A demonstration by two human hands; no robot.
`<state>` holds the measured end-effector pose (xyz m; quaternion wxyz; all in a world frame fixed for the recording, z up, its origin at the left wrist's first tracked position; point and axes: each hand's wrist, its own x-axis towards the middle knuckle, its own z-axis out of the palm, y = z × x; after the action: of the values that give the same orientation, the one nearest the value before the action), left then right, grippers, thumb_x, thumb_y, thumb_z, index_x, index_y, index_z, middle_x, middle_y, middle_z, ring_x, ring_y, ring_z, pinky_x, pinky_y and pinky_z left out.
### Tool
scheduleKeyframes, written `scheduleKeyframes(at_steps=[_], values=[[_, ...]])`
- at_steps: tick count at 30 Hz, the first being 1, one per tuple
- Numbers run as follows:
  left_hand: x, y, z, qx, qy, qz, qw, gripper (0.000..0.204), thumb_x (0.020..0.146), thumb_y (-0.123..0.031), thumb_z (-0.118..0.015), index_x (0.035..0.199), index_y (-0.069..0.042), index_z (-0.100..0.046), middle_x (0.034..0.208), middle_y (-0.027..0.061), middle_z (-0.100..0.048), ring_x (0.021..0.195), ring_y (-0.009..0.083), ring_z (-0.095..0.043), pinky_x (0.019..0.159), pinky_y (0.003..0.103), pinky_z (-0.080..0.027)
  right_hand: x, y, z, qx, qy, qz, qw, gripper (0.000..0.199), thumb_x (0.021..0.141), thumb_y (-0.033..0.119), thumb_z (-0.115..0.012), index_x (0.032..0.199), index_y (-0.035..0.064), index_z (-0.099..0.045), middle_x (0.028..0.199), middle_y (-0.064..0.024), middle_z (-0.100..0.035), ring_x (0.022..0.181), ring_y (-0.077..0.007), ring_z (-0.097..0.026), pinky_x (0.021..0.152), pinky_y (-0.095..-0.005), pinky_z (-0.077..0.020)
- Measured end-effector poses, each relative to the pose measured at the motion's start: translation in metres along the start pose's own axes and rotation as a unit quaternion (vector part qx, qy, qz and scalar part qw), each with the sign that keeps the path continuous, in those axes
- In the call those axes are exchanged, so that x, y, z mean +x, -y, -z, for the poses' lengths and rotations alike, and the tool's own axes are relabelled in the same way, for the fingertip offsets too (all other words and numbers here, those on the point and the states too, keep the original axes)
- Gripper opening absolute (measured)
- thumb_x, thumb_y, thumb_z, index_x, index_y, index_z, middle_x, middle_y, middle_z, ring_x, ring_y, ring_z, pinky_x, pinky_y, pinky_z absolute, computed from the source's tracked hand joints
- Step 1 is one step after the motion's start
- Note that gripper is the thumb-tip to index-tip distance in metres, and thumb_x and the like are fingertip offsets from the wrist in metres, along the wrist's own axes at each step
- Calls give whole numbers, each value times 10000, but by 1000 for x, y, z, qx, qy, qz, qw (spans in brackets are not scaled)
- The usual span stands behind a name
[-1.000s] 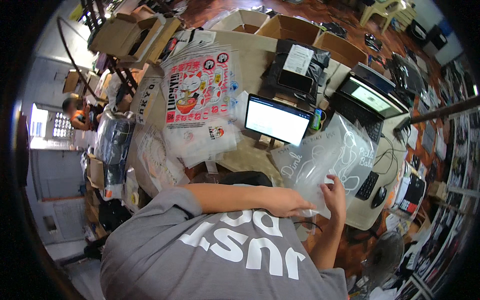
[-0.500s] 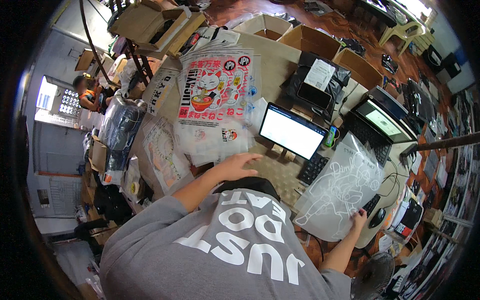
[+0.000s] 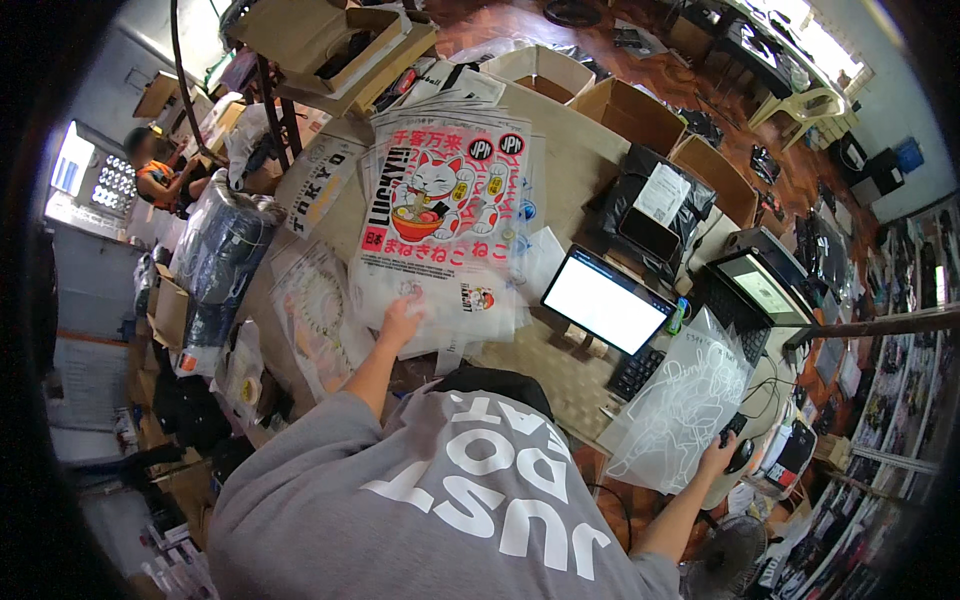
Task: The person uses a stylus on a tablet, then picks up and sorts through a stack of printed plastic bags with various designs. They handle the bags one by one, flipping through them and placing them into piles on the table.
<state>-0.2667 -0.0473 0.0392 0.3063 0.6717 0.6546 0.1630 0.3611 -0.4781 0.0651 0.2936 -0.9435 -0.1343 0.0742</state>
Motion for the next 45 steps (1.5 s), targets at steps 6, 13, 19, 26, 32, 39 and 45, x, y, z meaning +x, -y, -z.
scheduleKeyframes(at_steps=[6,13,19,26,32,39,45], values=[[56,5,17,45,-23,-48,998,607,726,-327,-716,1246,-81,-522,1310,186,-463,1207,327,-441,1003,405,-364,-94,83,-25,-84,16,84,993,401,820,105,-579,1199,-12,-521,1213,-195,-547,1170,-323,-492,1007,-370,-352],[67,-17,-2,179,105,-146,967,683,759,-460,-658,1369,-286,-406,1513,152,-123,1383,348,-166,1082,573,-172,-166,193,-48,-87,76,128,985,371,804,91,-594,1161,4,-549,1184,-184,-558,1142,-339,-500,989,-383,-366],[69,3,-18,174,51,-178,967,451,857,-326,-566,1303,-321,-502,1501,132,-211,1357,337,-250,1069,566,-203,-196,251,-44,-132,67,187,971,308,807,74,-589,1108,12,-560,1137,-174,-568,1110,-340,-512,968,-387,-384],[75,2,-13,59,-1,-163,985,219,873,-191,-524,1049,-136,-643,1231,98,-563,1196,267,-484,1019,506,-314,-214,287,-67,-110,97,198,969,307,821,83,-574,1122,20,-568,1147,-164,-574,1115,-321,-520,974,-378,-382],[80,-34,21,-105,-56,-188,975,160,866,-91,-519,962,12,-594,946,200,-624,901,359,-590,793,421,-453,-206,315,-87,-63,111,229,965,271,824,68,-582,1090,19,-587,1112,-171,-587,1056,-328,-552,919,-379,-426],[73,-65,44,-114,-150,-192,963,165,892,-66,-492,988,38,-577,968,209,-610,903,378,-583,807,424,-457,-180,329,-128,103,214,143,961,253,873,125,-580,1100,15,-592,1068,-139,-632,941,-251,-622,799,-332,-478],[29,-92,50,-142,-111,-242,953,180,898,-57,-462,1016,36,-561,957,208,-607,907,376,-581,806,420,-455,-185,377,-185,202,442,92,869,404,958,344,-477,1170,13,-569,1092,-111,-636,1004,-206,-593,841,-331,-460]])
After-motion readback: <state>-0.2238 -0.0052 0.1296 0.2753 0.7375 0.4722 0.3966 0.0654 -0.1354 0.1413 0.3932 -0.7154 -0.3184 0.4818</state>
